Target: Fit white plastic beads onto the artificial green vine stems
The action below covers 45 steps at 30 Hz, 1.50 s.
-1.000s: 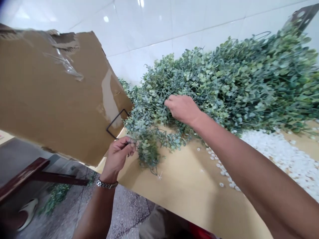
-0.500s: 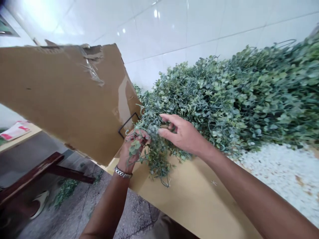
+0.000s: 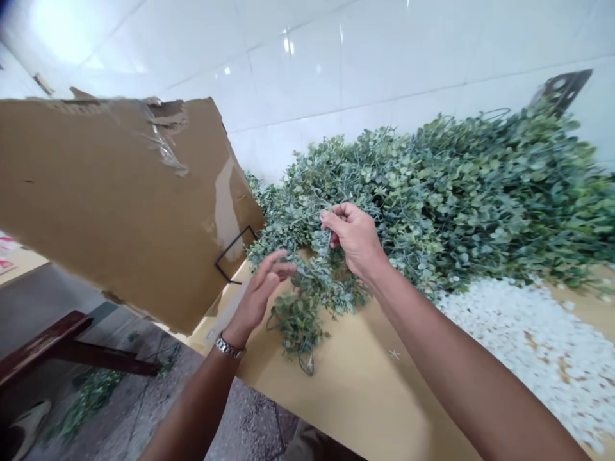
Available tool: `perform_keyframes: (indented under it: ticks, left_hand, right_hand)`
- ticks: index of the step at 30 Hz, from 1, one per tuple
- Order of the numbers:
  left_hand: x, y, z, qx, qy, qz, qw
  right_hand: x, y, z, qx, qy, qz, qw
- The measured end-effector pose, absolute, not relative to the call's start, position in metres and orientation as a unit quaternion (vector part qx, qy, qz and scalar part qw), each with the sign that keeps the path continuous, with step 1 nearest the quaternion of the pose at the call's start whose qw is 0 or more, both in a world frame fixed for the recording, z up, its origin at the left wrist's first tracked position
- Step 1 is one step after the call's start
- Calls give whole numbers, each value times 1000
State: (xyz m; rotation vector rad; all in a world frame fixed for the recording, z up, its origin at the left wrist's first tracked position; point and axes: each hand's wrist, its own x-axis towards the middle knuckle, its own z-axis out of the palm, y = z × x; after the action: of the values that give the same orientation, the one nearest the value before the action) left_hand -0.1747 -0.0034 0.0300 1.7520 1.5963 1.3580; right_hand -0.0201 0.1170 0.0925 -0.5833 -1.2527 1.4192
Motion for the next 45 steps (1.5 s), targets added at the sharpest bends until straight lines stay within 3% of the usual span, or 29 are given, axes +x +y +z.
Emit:
perform_keyframes:
  ticks: [3,8,13,18,24,37,45]
  left_hand:
    - [-174,-3,20,672,621,383,130]
    - [-178,3,13,661,665,343,55]
    - [-171,3,35,611,687,392,-35]
    - [-132,25,64,749,566,338,-70]
    - [-129,68,65,768,562,295,-89]
    - [-160,74,59,720,654,220,-73]
    - [-179,37,77,774,608,177,-5]
  right_hand:
    - [-10,119,93,-235,-476,611,587]
    - [11,126,95,-173,-428,605,649]
    - [19,129,84,-162,-439,625,625]
    - [9,120,77,-143,-438,662,591]
    - [13,113,82,-130,-451,693,547]
    - [49,125,94,-139,-400,594,684]
    - [67,116,84,-172,-442,617,628]
